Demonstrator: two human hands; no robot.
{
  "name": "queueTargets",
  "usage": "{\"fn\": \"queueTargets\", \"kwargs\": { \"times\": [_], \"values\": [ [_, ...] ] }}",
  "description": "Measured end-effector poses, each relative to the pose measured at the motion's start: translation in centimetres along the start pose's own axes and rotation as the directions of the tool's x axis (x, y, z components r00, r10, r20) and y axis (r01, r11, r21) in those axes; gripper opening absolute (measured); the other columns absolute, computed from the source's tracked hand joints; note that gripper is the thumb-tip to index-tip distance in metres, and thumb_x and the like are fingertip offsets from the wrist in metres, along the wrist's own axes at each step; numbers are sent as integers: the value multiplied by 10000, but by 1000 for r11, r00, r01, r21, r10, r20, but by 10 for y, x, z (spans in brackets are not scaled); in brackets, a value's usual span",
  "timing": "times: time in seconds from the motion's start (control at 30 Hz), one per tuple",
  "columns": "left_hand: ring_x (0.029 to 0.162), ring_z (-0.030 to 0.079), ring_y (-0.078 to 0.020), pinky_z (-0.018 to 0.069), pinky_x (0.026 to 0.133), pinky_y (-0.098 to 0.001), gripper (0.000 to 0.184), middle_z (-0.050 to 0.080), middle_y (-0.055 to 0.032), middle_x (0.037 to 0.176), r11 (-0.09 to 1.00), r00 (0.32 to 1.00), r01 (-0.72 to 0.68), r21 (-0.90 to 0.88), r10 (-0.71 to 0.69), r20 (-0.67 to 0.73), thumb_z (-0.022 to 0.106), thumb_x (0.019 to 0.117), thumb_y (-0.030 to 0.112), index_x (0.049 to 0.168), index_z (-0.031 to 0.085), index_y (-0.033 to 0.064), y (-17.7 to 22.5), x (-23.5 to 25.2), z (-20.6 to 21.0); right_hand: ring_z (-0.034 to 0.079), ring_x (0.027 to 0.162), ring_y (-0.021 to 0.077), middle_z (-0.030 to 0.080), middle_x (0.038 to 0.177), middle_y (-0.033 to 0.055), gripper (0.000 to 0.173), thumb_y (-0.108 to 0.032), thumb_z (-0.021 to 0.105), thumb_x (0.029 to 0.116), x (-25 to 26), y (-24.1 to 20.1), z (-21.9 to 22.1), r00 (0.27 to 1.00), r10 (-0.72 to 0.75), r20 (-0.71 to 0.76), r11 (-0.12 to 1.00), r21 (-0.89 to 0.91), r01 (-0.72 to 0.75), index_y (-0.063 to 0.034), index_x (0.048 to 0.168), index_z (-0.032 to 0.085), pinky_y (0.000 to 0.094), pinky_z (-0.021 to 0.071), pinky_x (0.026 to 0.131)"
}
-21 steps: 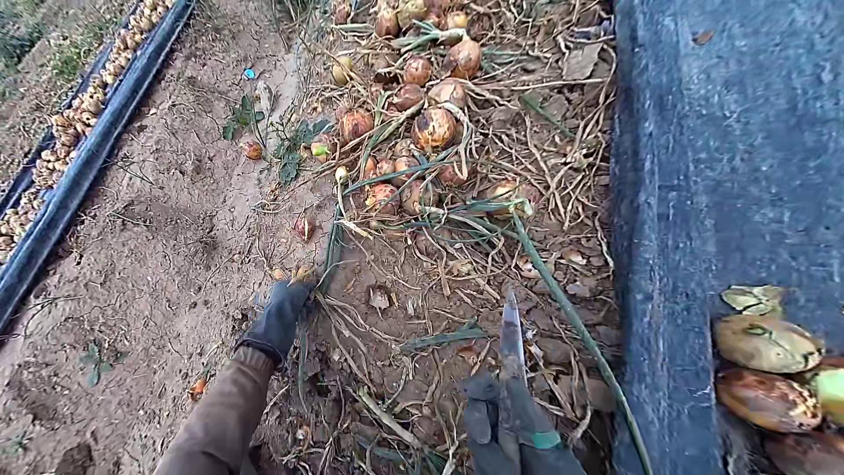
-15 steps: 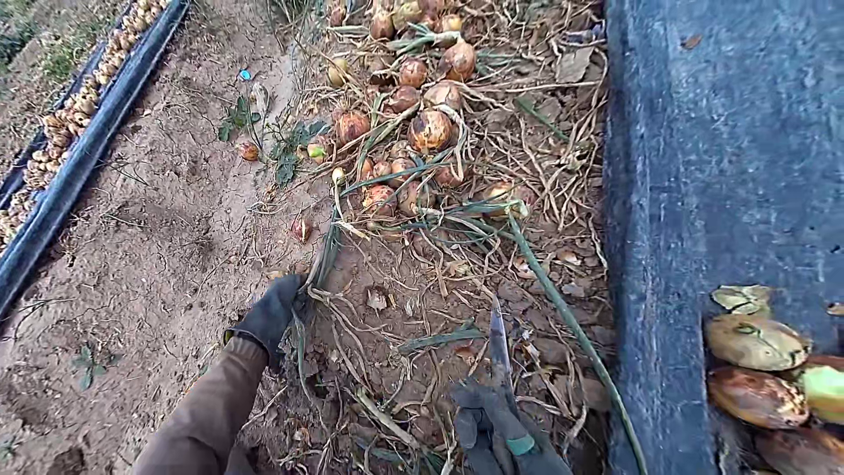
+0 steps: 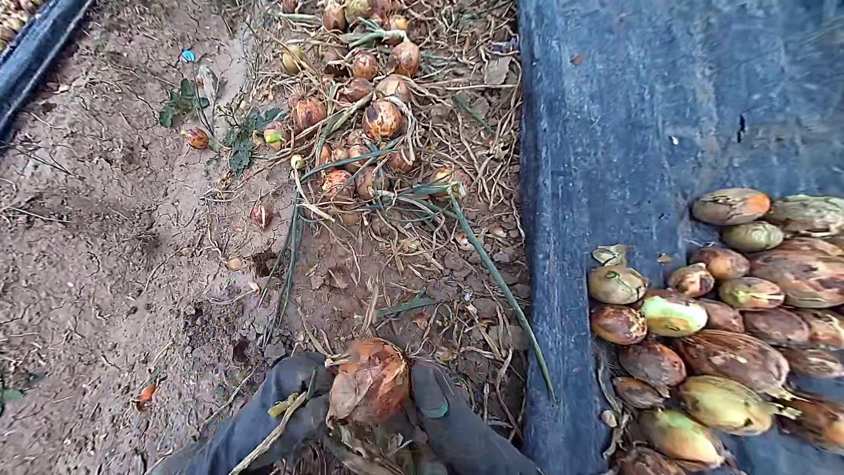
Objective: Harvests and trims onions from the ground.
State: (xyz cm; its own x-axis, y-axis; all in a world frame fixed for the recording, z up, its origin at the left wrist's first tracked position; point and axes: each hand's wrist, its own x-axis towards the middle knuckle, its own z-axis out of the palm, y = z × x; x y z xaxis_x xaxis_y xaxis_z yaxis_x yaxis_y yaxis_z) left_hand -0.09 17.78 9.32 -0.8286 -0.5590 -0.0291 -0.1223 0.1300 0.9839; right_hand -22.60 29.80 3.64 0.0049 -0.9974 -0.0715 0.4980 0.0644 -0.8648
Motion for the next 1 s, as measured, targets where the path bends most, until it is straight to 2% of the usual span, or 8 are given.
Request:
{"fn": "queueTargets", "kwargs": {
  "times": [0.1,0.23,0.33,0.5,0.6,0.77,0.9,1.0],
  "values": [
    [686,589,68,519,612,-141,187,632,150,776,985,989,118,-122,-127,-69,694,951,421,907,697,239,14,-5,0,539,539,56,612,728,-30,517,-603,511,1009,-1,-5,10,988,-65,-143,992,-114,49,-121,1124,661,248,497,473],
    [690,629,-31,546,609,-263,286,621,82,688,785,977,78,615,63,-203,653,912,355,669,609,211,55,4,9,458,464,64,493,598,-40,513,-620,465,1023,-7,4,4,976,-105,-189,969,-242,57,-167,848,633,253,421,418],
    [715,675,-153,553,578,-344,266,679,-19,769,536,948,-44,843,287,-133,671,922,337,729,605,167,68,7,33,544,552,19,594,672,-68,520,-630,473,1008,-11,10,6,955,-110,-275,983,-170,64,-178,909,710,211,494,506],
    [663,614,-27,533,580,-280,183,634,88,717,734,863,400,548,-101,-495,681,880,322,741,674,203,43,19,29,483,445,46,523,588,-68,528,-691,546,941,-22,21,-12,1000,17,11,913,407,-20,-185,861,673,227,426,406],
    [716,657,-59,576,621,-277,199,658,51,736,701,908,253,667,65,-414,729,889,287,743,660,172,41,26,32,438,407,89,457,567,-29,612,-732,508,938,-15,37,-13,968,141,-209,987,102,-121,-131,927,627,276,411,359],
    [1165,668,-377,561,916,-562,329,684,-209,1233,596,833,434,676,-551,-48,705,915,203,1163,682,-11,55,46,51,647,1132,95,700,1182,138,822,-561,759,827,-2,27,4,954,48,-295,772,-595,-223,98,1284,578,296,510,1027],
    [1234,612,-381,532,970,-549,370,604,-219,1353,587,783,424,690,-621,47,685,929,142,1259,634,-17,42,44,54,693,1055,187,704,1108,231,713,-414,801,846,-6,65,3,888,-183,-421,758,-636,-146,168,1202,596,336,561,959],
    [1011,707,-362,596,808,-551,237,695,-182,1172,441,856,430,788,-477,-200,637,930,155,1134,701,53,8,28,10,603,1048,149,630,1189,298,425,-65,618,945,-23,3,-7,814,282,-508,616,-555,-559,205,1262,533,238,459,963]
  ]
}}
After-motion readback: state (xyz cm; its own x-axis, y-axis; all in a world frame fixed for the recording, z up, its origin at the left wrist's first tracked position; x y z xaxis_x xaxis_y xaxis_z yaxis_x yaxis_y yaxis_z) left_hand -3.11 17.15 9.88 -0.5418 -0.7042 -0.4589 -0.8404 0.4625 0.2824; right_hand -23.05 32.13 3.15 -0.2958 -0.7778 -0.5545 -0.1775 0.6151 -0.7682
